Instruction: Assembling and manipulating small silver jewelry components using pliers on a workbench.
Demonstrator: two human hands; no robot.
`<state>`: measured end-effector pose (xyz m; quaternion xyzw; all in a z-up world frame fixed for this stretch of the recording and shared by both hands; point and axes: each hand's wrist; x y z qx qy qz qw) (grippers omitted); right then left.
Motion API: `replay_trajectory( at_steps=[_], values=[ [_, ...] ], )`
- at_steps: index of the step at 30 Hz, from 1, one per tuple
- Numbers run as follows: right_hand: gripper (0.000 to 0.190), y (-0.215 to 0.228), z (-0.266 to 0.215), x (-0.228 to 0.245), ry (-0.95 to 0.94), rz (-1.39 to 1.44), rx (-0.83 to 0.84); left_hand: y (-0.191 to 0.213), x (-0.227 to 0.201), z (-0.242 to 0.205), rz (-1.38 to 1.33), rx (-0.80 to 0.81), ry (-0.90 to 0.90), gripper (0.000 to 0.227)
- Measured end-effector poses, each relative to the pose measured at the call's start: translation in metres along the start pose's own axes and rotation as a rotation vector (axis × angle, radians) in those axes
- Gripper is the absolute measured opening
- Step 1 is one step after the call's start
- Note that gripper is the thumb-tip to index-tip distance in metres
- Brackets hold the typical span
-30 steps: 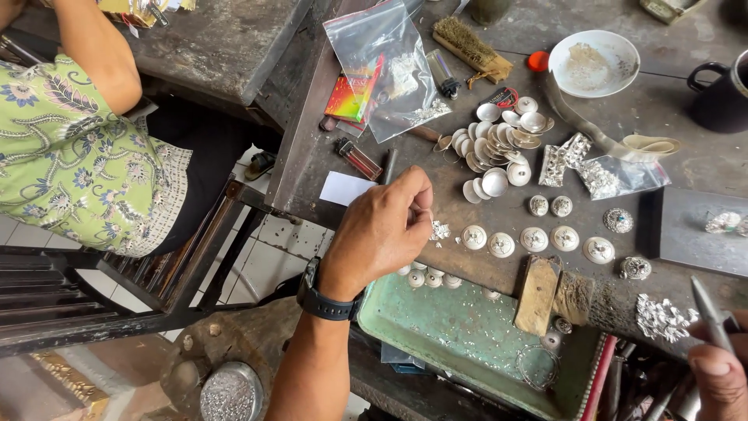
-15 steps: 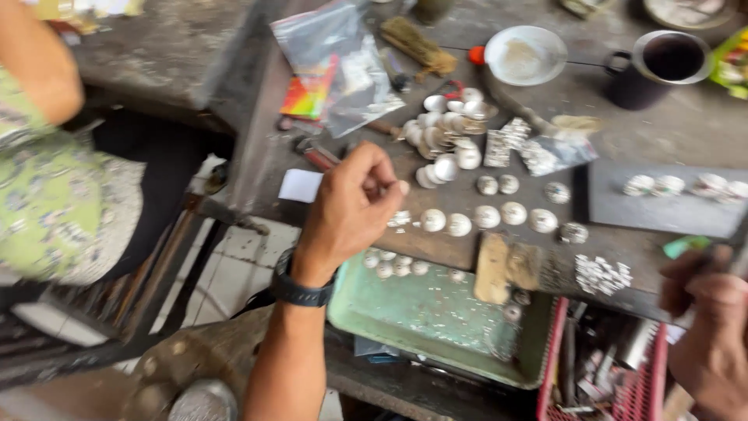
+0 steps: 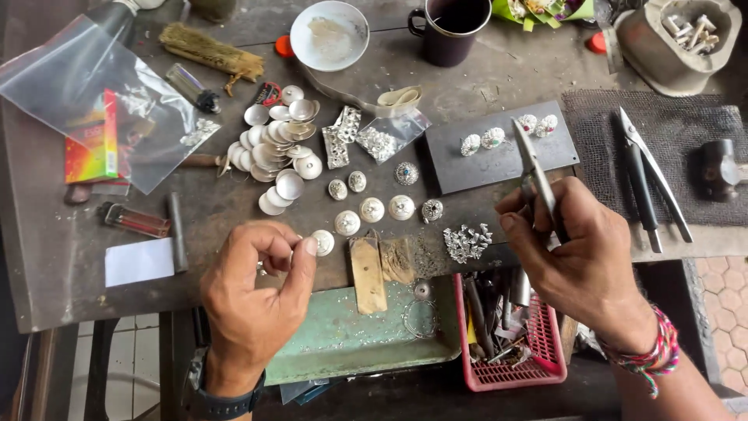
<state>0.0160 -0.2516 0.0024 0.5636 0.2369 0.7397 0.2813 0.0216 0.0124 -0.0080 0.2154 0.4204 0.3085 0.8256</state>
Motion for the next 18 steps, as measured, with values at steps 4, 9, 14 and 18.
replay_trajectory(
  at_steps=[4,9,14,18],
  values=[
    [0.009,0.005,0.004,-0.011,-0.041,-0.054,0.061,-0.008,-0.007,0.0,-0.02,0.015,-0.024,0.02],
    [0.009,0.005,0.004,-0.017,-0.03,-0.144,0.16,-0.012,-0.016,-0.003,-0.003,0.037,-0.12,0.02],
    [0.016,0.004,0.003,-0.019,0.037,-0.171,0.213,-0.017,-0.018,-0.006,-0.013,0.036,-0.153,0.019],
    [0.021,0.005,0.003,-0.022,0.068,-0.175,0.252,-0.017,-0.02,-0.006,-0.001,0.071,-0.188,0.02]
  ],
)
Point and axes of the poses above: each hand's wrist, its own z-axis towards the middle knuckle, its own y-axis out of the back of the hand, x = y × z, and after that the axes turned 6 degrees about z, right-handed
